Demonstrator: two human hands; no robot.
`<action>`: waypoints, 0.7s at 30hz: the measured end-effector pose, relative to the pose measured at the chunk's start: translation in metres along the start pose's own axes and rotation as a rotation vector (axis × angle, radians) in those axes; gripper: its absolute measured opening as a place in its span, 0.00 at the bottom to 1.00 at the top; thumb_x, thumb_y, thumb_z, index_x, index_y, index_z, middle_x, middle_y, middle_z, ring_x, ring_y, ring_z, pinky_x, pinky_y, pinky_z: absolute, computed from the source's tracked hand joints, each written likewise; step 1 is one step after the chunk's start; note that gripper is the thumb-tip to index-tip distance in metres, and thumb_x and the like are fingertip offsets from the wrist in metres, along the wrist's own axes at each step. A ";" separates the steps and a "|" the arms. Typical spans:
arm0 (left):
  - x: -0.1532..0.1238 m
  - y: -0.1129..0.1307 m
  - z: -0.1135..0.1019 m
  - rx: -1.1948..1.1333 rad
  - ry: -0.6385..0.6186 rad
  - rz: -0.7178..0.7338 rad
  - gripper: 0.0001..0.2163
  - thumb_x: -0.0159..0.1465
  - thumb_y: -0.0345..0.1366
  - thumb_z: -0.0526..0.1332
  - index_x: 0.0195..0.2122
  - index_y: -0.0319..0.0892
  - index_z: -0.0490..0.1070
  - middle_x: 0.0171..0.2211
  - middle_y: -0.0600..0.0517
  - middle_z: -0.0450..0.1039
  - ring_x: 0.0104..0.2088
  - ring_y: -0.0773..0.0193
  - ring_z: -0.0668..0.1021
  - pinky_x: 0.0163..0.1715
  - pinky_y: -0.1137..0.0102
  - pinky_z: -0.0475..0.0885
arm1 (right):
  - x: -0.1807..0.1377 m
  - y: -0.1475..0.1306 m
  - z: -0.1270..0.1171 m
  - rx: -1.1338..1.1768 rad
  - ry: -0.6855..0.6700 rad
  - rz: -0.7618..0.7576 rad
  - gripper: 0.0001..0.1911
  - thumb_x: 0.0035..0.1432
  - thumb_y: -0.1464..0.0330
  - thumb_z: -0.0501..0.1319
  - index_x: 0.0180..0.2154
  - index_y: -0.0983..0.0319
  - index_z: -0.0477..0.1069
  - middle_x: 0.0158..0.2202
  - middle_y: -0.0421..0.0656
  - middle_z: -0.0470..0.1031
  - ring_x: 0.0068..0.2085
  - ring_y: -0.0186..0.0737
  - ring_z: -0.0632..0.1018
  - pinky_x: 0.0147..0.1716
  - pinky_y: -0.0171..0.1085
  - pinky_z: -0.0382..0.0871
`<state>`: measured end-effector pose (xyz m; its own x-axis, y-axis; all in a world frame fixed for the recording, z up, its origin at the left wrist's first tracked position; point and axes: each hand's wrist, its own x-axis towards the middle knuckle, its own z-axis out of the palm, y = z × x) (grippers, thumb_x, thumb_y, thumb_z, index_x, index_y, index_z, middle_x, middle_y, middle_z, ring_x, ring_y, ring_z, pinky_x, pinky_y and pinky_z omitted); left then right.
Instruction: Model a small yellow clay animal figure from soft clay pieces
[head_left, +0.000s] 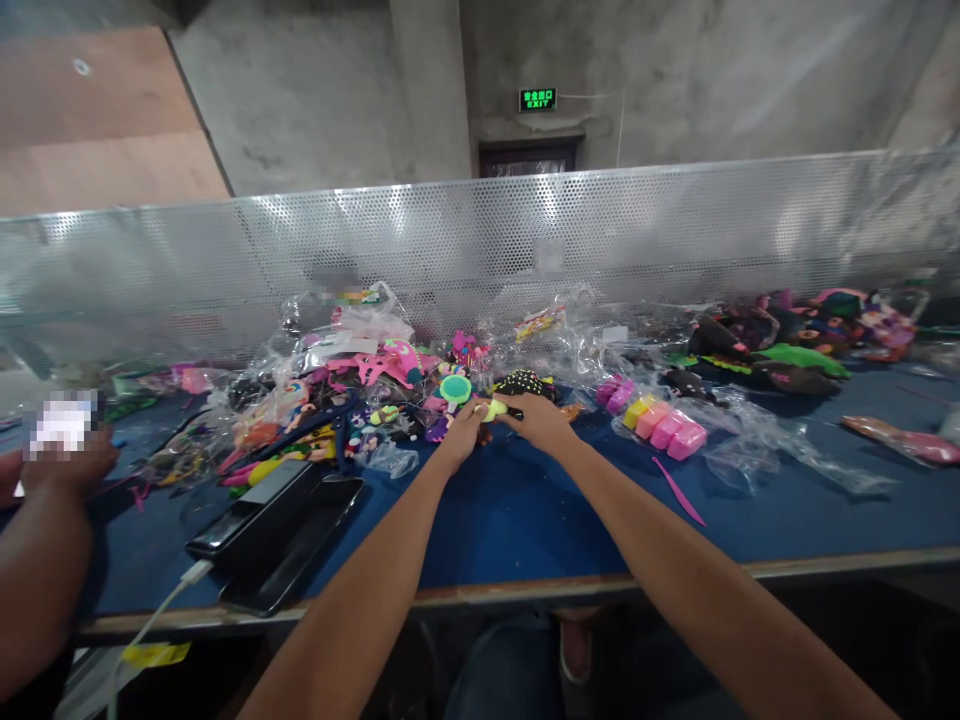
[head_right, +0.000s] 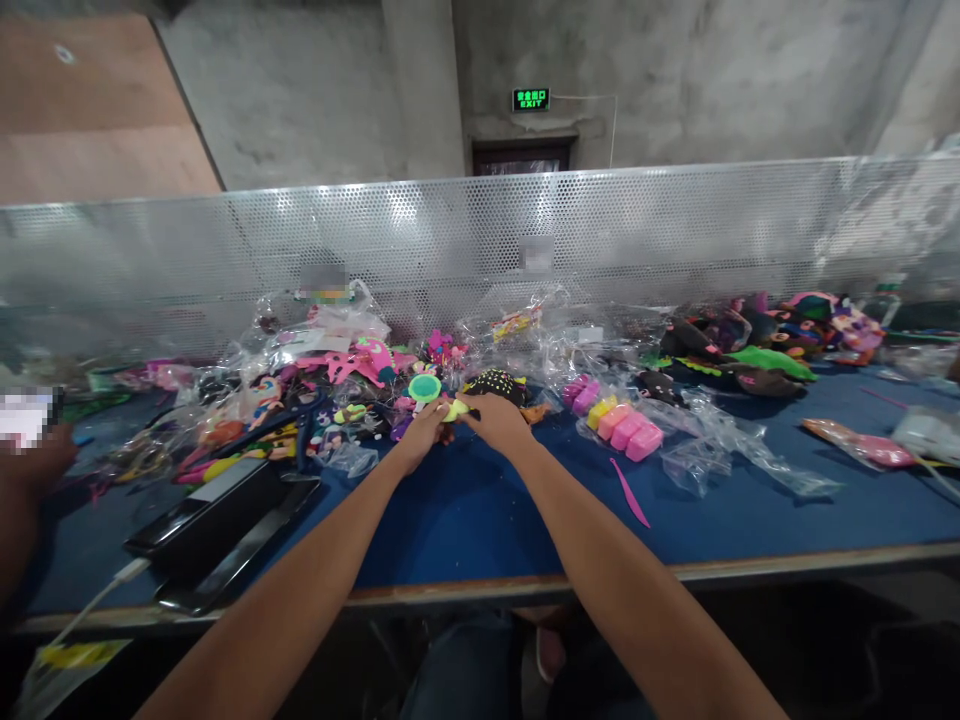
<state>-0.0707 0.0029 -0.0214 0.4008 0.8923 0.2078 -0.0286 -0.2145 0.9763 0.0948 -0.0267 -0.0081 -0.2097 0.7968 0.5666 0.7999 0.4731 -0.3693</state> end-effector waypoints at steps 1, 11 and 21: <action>0.000 0.001 0.001 0.004 0.015 -0.011 0.15 0.59 0.47 0.55 0.40 0.42 0.63 0.28 0.54 0.69 0.20 0.70 0.70 0.20 0.74 0.62 | 0.000 -0.001 -0.001 0.018 0.009 -0.015 0.22 0.57 0.63 0.60 0.54 0.55 0.69 0.48 0.45 0.75 0.48 0.47 0.75 0.51 0.44 0.66; -0.001 0.012 0.001 -0.149 0.036 -0.047 0.18 0.56 0.41 0.60 0.46 0.41 0.66 0.34 0.51 0.71 0.24 0.68 0.73 0.25 0.71 0.66 | 0.000 0.001 -0.009 0.239 0.106 -0.040 0.31 0.54 0.68 0.62 0.60 0.57 0.59 0.52 0.46 0.72 0.48 0.41 0.75 0.52 0.44 0.67; 0.001 0.008 0.005 -0.194 0.063 -0.016 0.16 0.55 0.41 0.59 0.43 0.38 0.67 0.32 0.50 0.73 0.21 0.68 0.72 0.22 0.72 0.65 | 0.002 0.000 -0.008 0.116 0.092 -0.046 0.19 0.58 0.64 0.59 0.52 0.55 0.69 0.50 0.43 0.74 0.52 0.45 0.73 0.53 0.45 0.65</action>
<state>-0.0660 -0.0001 -0.0134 0.3445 0.9194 0.1896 -0.2014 -0.1249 0.9715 0.0992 -0.0282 -0.0017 -0.1875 0.7381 0.6481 0.7195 0.5524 -0.4209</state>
